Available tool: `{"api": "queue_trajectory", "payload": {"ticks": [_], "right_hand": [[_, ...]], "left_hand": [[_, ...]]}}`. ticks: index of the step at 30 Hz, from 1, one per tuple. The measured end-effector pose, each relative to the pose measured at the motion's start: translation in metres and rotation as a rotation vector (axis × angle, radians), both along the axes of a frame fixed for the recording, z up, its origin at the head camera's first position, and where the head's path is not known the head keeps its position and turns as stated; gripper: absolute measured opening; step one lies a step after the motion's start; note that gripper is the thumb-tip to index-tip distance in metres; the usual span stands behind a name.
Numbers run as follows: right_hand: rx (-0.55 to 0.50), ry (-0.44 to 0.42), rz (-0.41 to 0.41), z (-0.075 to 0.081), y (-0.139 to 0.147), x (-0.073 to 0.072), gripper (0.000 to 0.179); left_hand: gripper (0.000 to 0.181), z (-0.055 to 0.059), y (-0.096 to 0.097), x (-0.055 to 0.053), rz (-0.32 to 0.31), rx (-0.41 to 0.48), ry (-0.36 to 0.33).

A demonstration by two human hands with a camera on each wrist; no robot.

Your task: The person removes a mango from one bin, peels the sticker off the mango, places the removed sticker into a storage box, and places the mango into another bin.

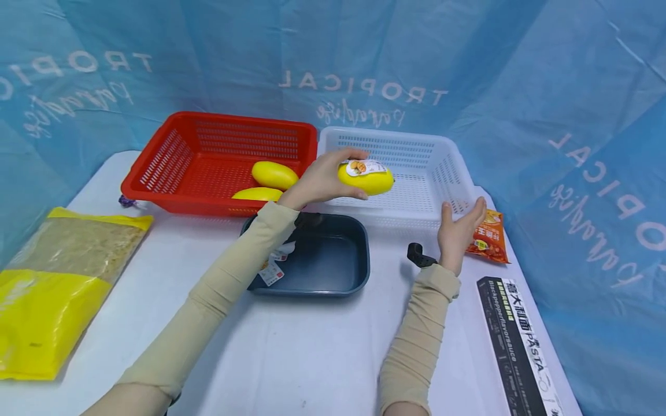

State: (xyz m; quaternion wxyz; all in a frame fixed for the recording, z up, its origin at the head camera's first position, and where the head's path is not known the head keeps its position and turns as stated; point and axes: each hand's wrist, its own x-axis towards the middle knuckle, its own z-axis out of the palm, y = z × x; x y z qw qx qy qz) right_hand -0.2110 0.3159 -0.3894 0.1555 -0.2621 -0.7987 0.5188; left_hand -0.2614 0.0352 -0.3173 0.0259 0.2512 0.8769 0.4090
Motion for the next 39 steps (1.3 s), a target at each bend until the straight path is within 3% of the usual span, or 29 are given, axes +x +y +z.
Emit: {"api": "queue_trajectory", "payload": {"ticks": [6, 15, 21, 30, 34, 39], "right_hand": [[0.003, -0.006, 0.001, 0.0, 0.0, 0.001, 0.075], [0.03, -0.048, 0.015, 0.002, 0.0, 0.004, 0.076], [0.133, -0.052, -0.003, 0.01, -0.003, 0.007, 0.079], [0.211, -0.027, -0.028, 0.031, -0.013, 0.014, 0.081], [0.199, 0.009, 0.032, 0.045, -0.028, 0.018, 0.079], [0.215, 0.137, 0.185, 0.056, -0.052, 0.027, 0.074]], "left_hand": [[0.076, -0.003, -0.01, 0.027, -0.04, 0.045, 0.05], [0.077, -0.011, -0.035, 0.073, -0.025, 0.018, 0.015], [0.076, -0.018, -0.054, 0.1, -0.006, 0.008, -0.001], [0.073, -0.029, -0.073, 0.128, 0.01, -0.018, 0.04], [0.072, -0.033, -0.082, 0.14, 0.0, -0.032, 0.064], [0.071, -0.038, -0.092, 0.157, -0.016, -0.055, 0.084]]}}
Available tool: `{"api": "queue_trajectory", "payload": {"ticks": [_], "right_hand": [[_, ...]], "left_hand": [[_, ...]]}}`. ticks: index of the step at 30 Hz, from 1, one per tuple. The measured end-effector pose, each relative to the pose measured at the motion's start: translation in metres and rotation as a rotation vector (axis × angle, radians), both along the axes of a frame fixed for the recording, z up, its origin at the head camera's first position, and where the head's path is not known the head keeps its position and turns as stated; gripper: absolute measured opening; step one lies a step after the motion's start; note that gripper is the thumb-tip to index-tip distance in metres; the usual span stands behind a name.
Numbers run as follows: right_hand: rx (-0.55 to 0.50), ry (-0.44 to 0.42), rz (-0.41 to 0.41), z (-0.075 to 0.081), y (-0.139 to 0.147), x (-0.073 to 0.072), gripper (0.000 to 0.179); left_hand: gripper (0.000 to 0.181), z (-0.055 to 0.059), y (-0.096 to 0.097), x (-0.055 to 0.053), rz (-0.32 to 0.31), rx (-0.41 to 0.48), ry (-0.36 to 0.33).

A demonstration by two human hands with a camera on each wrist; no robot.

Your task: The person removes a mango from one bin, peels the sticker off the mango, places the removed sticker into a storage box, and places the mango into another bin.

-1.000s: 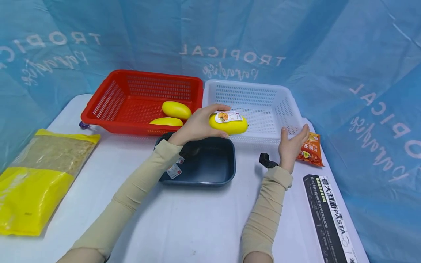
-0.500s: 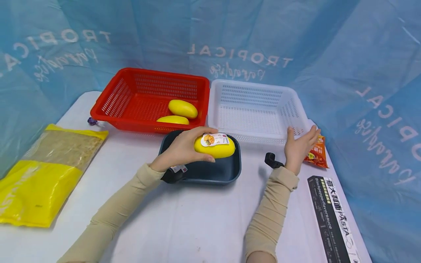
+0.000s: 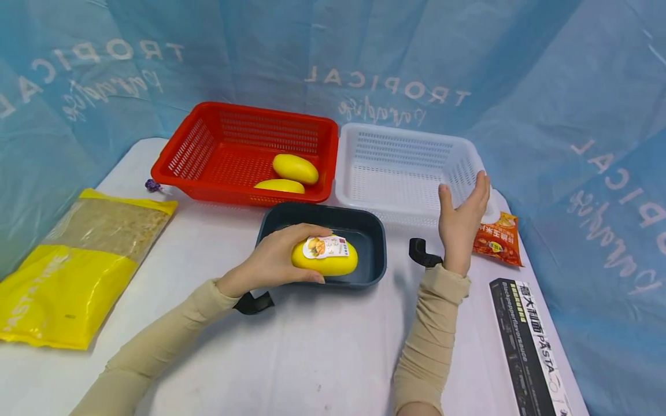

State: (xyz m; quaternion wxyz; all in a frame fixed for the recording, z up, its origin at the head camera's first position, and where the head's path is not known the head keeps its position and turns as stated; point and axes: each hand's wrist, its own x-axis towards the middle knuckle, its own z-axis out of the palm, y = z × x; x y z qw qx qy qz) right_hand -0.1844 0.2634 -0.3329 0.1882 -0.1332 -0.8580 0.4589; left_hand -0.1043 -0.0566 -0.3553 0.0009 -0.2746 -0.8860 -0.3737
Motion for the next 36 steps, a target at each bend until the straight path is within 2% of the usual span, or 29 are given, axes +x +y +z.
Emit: {"api": "queue_trajectory", "payload": {"ticks": [5, 9, 15, 22, 24, 29, 36], "right_hand": [[0.004, 0.105, 0.234, 0.006, -0.024, 0.007, 0.075], [-0.017, 0.185, 0.426, 0.004, -0.04, 0.012, 0.069], [-0.131, 0.225, 0.654, -0.013, -0.059, 0.029, 0.061], [-0.277, 0.221, 0.948, -0.04, -0.078, 0.064, 0.056], [-0.31, 0.209, 0.999, -0.045, -0.082, 0.076, 0.055], [-0.377, 0.158, 1.062, -0.06, -0.09, 0.105, 0.055], [-0.449, 0.093, 1.186, -0.078, -0.1, 0.134, 0.059]], "left_hand": [[0.072, -0.004, -0.007, 0.018, -0.03, -0.004, 0.048], [0.073, -0.008, -0.011, 0.032, -0.065, -0.012, 0.09], [0.073, -0.017, -0.017, 0.051, -0.105, 0.0, 0.104], [0.074, -0.029, -0.025, 0.069, -0.096, -0.008, 0.09], [0.074, -0.033, -0.026, 0.072, -0.094, -0.016, 0.071], [0.073, -0.043, -0.027, 0.081, -0.093, -0.057, 0.022], [0.074, -0.053, -0.031, 0.086, -0.061, -0.075, 0.014]]}}
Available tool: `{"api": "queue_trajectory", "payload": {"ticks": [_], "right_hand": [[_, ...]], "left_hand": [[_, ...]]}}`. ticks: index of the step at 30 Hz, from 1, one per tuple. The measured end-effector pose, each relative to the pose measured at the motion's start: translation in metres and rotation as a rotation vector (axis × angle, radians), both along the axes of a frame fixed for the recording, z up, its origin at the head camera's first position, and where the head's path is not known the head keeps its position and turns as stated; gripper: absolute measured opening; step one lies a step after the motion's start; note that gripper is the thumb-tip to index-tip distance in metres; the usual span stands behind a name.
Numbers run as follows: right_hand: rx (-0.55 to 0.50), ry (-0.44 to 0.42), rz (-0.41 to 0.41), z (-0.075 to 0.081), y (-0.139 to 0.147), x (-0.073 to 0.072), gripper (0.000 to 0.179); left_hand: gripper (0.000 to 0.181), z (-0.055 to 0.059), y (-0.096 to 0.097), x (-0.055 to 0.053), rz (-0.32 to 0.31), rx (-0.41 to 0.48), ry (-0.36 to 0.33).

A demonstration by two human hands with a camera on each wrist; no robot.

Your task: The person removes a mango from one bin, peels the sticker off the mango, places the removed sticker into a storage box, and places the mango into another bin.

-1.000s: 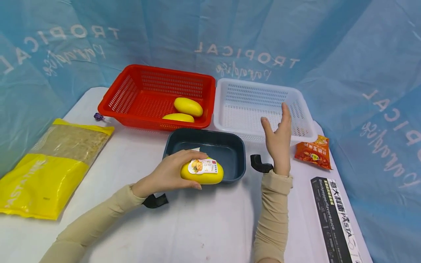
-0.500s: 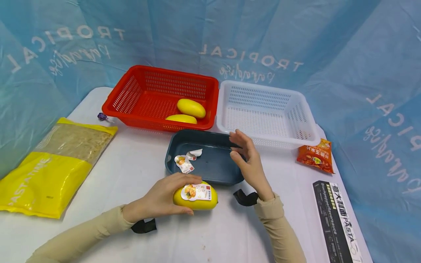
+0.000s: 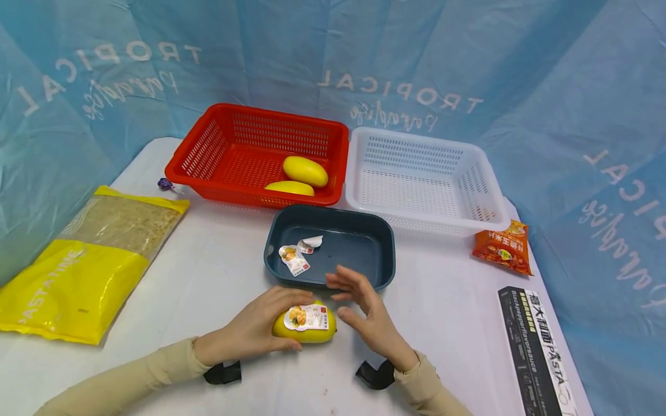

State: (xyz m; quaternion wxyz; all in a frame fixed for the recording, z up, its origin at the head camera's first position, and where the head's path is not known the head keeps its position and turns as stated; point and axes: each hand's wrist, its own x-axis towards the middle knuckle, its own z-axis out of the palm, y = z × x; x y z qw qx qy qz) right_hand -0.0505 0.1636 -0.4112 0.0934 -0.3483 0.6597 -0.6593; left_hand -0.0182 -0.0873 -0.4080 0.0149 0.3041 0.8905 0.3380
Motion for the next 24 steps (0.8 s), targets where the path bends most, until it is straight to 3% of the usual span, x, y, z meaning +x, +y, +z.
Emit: {"api": "queue_trajectory", "payload": {"ticks": [4, 10, 17, 24], "right_hand": [[0.064, -0.003, 0.062, -0.008, -0.006, 0.009, 0.062], [0.202, 0.07, 0.038, -0.017, -0.01, 0.009, 0.075], [0.302, -0.022, 0.03, -0.029, -0.012, 0.008, 0.085], [0.365, -0.012, -0.027, -0.044, -0.021, 0.011, 0.083]], "left_hand": [[0.07, -0.004, -0.002, 0.001, 0.001, 0.006, 0.017], [0.065, -0.003, -0.004, 0.004, 0.047, -0.049, 0.094], [0.064, 0.003, -0.004, 0.005, 0.077, -0.086, 0.193], [0.059, 0.004, -0.003, 0.004, 0.082, -0.058, 0.214]]}}
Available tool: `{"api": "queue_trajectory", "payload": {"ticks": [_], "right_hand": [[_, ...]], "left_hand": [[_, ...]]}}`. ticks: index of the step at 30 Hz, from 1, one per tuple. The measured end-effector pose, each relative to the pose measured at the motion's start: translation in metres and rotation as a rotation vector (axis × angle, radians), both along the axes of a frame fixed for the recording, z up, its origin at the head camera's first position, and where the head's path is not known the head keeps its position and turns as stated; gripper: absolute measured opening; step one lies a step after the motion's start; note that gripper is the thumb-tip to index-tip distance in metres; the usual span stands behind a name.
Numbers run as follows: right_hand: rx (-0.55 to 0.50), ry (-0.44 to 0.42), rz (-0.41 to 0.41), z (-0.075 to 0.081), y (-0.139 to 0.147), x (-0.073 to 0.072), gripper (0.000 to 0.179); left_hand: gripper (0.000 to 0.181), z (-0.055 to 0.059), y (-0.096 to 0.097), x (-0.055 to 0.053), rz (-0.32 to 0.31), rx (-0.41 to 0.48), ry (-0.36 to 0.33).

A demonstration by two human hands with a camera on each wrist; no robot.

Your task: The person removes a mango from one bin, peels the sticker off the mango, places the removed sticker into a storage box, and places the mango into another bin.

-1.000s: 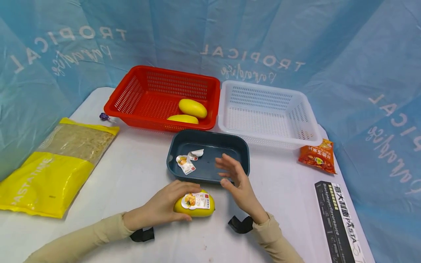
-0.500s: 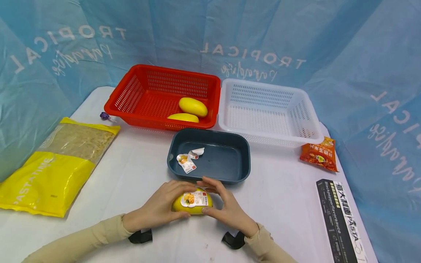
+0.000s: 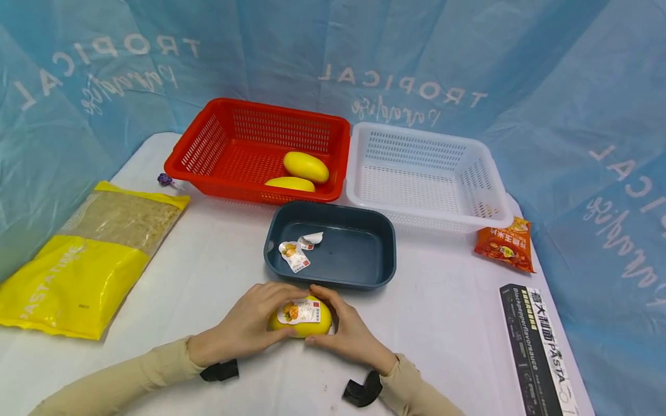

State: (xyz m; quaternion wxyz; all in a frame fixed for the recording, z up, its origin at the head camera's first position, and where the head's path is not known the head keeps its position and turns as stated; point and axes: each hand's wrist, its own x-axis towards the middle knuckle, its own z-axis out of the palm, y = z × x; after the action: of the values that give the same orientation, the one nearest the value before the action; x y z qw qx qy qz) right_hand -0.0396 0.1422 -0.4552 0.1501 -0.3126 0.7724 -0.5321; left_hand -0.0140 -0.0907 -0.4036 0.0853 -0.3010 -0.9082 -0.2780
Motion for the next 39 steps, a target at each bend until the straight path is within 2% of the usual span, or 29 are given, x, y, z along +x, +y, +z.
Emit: {"api": "queue_trajectory", "payload": {"ticks": [4, 9, 14, 18, 23, 30, 34, 39], "right_hand": [[0.01, -0.014, -0.034, 0.0, -0.001, 0.0, 0.082], [0.026, -0.015, -0.037, 0.0, -0.001, 0.0, 0.082], [0.018, -0.029, -0.033, 0.001, -0.002, 0.0, 0.081], [0.012, -0.046, -0.036, 0.004, -0.003, 0.0, 0.081], [0.009, -0.054, -0.032, 0.003, -0.003, 0.0, 0.08], [0.016, -0.004, -0.022, 0.0, -0.002, 0.0, 0.076], [0.01, 0.06, -0.015, 0.0, -0.003, -0.001, 0.072], [0.003, 0.151, 0.017, -0.001, -0.004, -0.002, 0.071]], "left_hand": [[0.055, 0.002, -0.001, -0.001, 0.006, 0.041, 0.002], [0.052, 0.004, -0.002, -0.002, -0.002, 0.066, -0.002], [0.044, 0.011, -0.007, -0.005, -0.018, -0.016, 0.013], [0.033, 0.016, -0.011, -0.007, -0.031, -0.101, 0.061], [0.016, 0.016, -0.014, -0.009, -0.038, -0.121, 0.151], [0.014, 0.015, -0.011, -0.012, -0.052, -0.023, 0.3], [0.017, 0.012, -0.009, -0.015, -0.06, 0.036, 0.397], [0.015, 0.013, -0.007, -0.017, -0.069, 0.093, 0.454]]}}
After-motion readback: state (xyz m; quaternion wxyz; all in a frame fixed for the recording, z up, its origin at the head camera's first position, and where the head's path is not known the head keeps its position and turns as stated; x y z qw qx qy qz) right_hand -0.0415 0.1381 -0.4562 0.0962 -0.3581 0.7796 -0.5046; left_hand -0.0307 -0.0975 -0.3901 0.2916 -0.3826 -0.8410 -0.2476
